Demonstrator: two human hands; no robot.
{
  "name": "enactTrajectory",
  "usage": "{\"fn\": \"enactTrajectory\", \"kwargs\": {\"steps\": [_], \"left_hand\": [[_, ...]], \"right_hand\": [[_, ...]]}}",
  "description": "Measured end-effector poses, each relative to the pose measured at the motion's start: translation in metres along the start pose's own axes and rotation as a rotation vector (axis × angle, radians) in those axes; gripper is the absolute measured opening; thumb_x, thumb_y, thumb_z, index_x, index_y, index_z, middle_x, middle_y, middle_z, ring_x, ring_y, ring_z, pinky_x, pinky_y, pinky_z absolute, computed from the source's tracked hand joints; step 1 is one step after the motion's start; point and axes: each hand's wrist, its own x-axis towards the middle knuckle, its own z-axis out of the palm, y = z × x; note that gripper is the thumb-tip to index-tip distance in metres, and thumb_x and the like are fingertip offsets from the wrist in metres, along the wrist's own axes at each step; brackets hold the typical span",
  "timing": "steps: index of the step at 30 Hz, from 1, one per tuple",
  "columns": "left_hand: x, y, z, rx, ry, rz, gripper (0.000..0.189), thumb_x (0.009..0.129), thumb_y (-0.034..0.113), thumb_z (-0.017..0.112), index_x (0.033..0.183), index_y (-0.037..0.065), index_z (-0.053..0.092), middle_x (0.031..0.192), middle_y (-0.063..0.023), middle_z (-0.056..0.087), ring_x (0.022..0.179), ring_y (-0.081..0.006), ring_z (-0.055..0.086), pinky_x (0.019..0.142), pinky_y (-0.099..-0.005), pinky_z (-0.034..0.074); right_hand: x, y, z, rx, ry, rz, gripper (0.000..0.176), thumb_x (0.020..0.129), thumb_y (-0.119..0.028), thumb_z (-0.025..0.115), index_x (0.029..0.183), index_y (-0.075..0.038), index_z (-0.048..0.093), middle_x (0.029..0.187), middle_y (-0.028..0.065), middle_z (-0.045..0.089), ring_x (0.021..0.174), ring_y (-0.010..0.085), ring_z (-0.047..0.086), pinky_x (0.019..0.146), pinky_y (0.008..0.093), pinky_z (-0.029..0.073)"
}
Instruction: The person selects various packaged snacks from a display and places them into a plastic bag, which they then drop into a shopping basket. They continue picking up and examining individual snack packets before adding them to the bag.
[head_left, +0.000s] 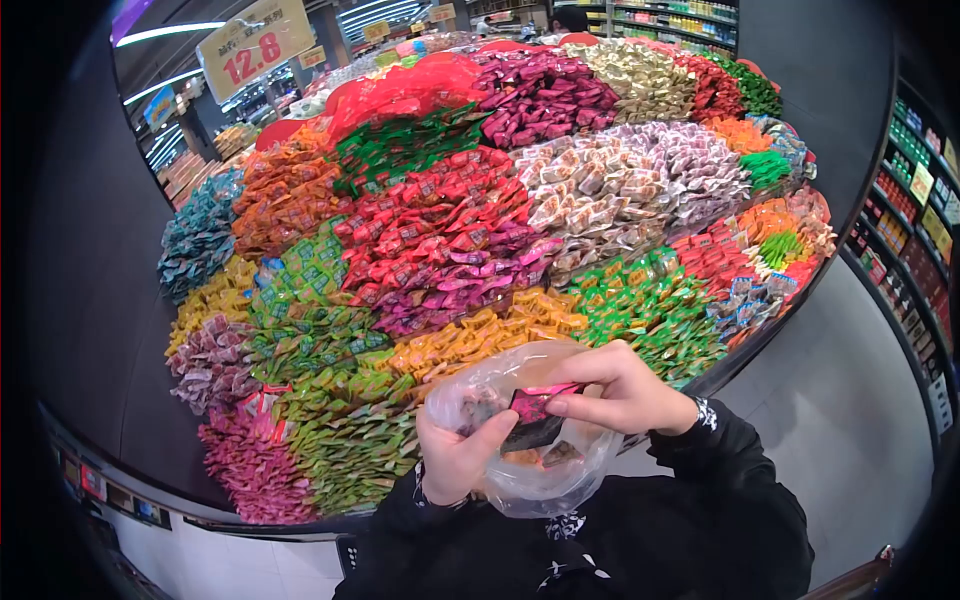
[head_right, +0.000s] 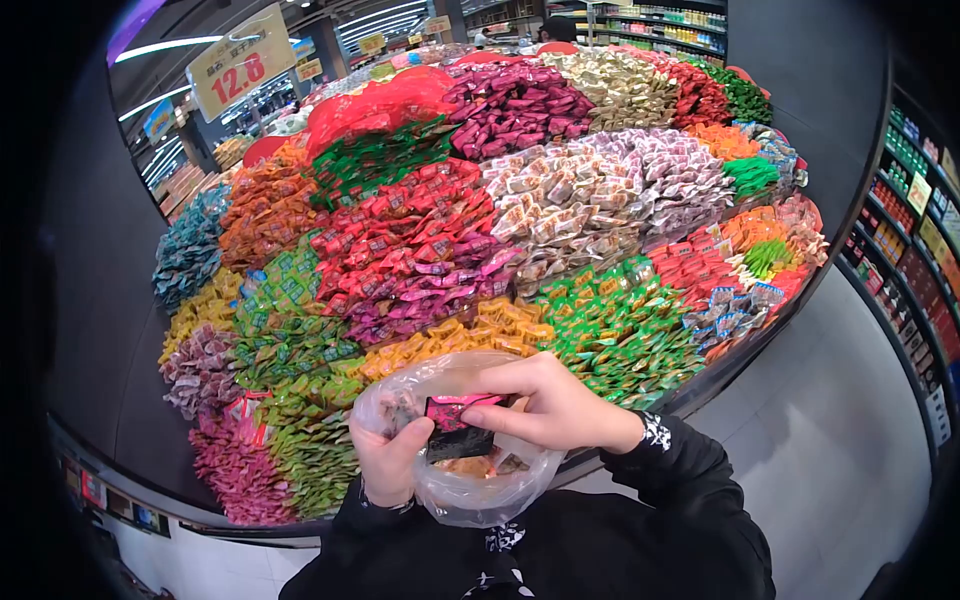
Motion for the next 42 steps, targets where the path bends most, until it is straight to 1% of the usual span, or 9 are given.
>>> {"fn": "enactTrajectory", "kwargs": {"steps": [5, 12, 16, 20, 23, 24, 29, 35, 42], "left_hand": [[0.033, -0.018, 0.009, -0.290, 0.060, -0.114, 0.025, 0.074, -0.005, 0.064, 0.094, 0.004, 0.050, 0.088, -0.0036, 0.056, 0.079, -0.0100, 0.055, 0.071, -0.0238, 0.046], [0.079, -0.035, 0.073, -0.359, 0.188, -0.021, 0.025, 0.082, 0.005, 0.054, 0.106, 0.001, 0.048, 0.087, -0.0044, 0.055, 0.062, -0.0072, 0.049, 0.051, -0.0203, 0.038], [0.097, -0.072, 0.115, -0.332, 0.178, 0.067, 0.034, 0.086, 0.016, 0.047, 0.116, 0.001, 0.047, 0.108, -0.0110, 0.057, 0.097, -0.0213, 0.055, 0.088, -0.0364, 0.042], [0.117, -0.101, 0.160, -0.291, 0.245, 0.118, 0.033, 0.087, 0.018, 0.047, 0.117, 0.003, 0.048, 0.110, -0.0098, 0.056, 0.100, -0.0187, 0.053, 0.088, -0.0348, 0.041], [0.135, -0.106, 0.208, -0.383, 0.536, 0.104, 0.035, 0.082, 0.010, 0.055, 0.114, -0.001, 0.047, 0.100, -0.0096, 0.057, 0.075, -0.0101, 0.053, 0.060, -0.0235, 0.043], [0.126, -0.118, 0.196, -0.358, 0.411, 0.078, 0.033, 0.087, 0.018, 0.046, 0.116, 0.002, 0.048, 0.107, -0.0099, 0.055, 0.099, -0.0177, 0.052, 0.084, -0.0334, 0.043], [0.133, -0.110, 0.217, -0.222, 0.389, 0.065, 0.026, 0.083, 0.010, 0.051, 0.108, 0.002, 0.048, 0.093, -0.0055, 0.054, 0.077, -0.0107, 0.051, 0.064, -0.0245, 0.041], [0.147, -0.111, 0.217, -0.268, 0.459, -0.069, 0.015, 0.085, 0.001, 0.050, 0.099, 0.004, 0.050, 0.083, -0.0016, 0.052, 0.065, -0.0073, 0.048, 0.055, -0.0215, 0.038], [0.172, -0.129, 0.193, -0.169, 0.426, -0.034, 0.026, 0.081, 0.013, 0.052, 0.104, 0.003, 0.047, 0.082, -0.0051, 0.053, 0.060, -0.0097, 0.048, 0.050, -0.0210, 0.037]], "right_hand": [[-0.026, 0.009, -0.039, 0.106, 0.051, 0.265, 0.021, 0.085, -0.009, 0.062, 0.103, 0.002, 0.061, 0.084, 0.0049, 0.064, 0.076, 0.0069, 0.058, 0.064, 0.0221, 0.048], [-0.077, 0.062, -0.154, 0.337, 0.386, 0.190, 0.021, 0.086, -0.004, 0.052, 0.107, 0.002, 0.056, 0.097, 0.0006, 0.060, 0.092, 0.0066, 0.053, 0.081, 0.0227, 0.041], [-0.068, 0.102, -0.231, 0.451, 0.460, 0.269, 0.022, 0.089, -0.011, 0.053, 0.109, -0.003, 0.056, 0.100, 0.0006, 0.060, 0.091, 0.0065, 0.055, 0.078, 0.0269, 0.050], [-0.040, 0.135, -0.307, 0.336, 0.372, 0.294, 0.023, 0.090, -0.015, 0.054, 0.110, -0.003, 0.058, 0.101, -0.0006, 0.061, 0.093, 0.0060, 0.054, 0.078, 0.0233, 0.044], [-0.003, 0.162, -0.356, 0.149, 0.354, 0.243, 0.022, 0.089, -0.015, 0.056, 0.106, -0.001, 0.061, 0.099, 0.0001, 0.062, 0.093, 0.0059, 0.053, 0.083, 0.0221, 0.039], [0.016, 0.166, -0.366, 0.123, 0.348, 0.169, 0.023, 0.089, -0.014, 0.056, 0.107, -0.001, 0.061, 0.098, 0.0008, 0.063, 0.092, 0.0064, 0.054, 0.082, 0.0222, 0.040], [0.132, 0.193, -0.412, -0.117, 0.470, -0.132, 0.025, 0.087, -0.014, 0.059, 0.108, 0.000, 0.061, 0.092, 0.0035, 0.066, 0.087, 0.0088, 0.058, 0.075, 0.0231, 0.044], [0.239, 0.213, -0.406, -0.697, 0.539, -0.413, 0.022, 0.075, -0.015, 0.065, 0.097, -0.012, 0.064, 0.086, 0.0115, 0.065, 0.080, 0.0311, 0.059, 0.076, 0.0389, 0.047], [0.306, 0.243, -0.387, -1.025, 0.568, -0.466, 0.019, 0.075, -0.018, 0.063, 0.093, -0.015, 0.067, 0.077, 0.0085, 0.064, 0.087, 0.0277, 0.056, 0.081, 0.0409, 0.044]]}}
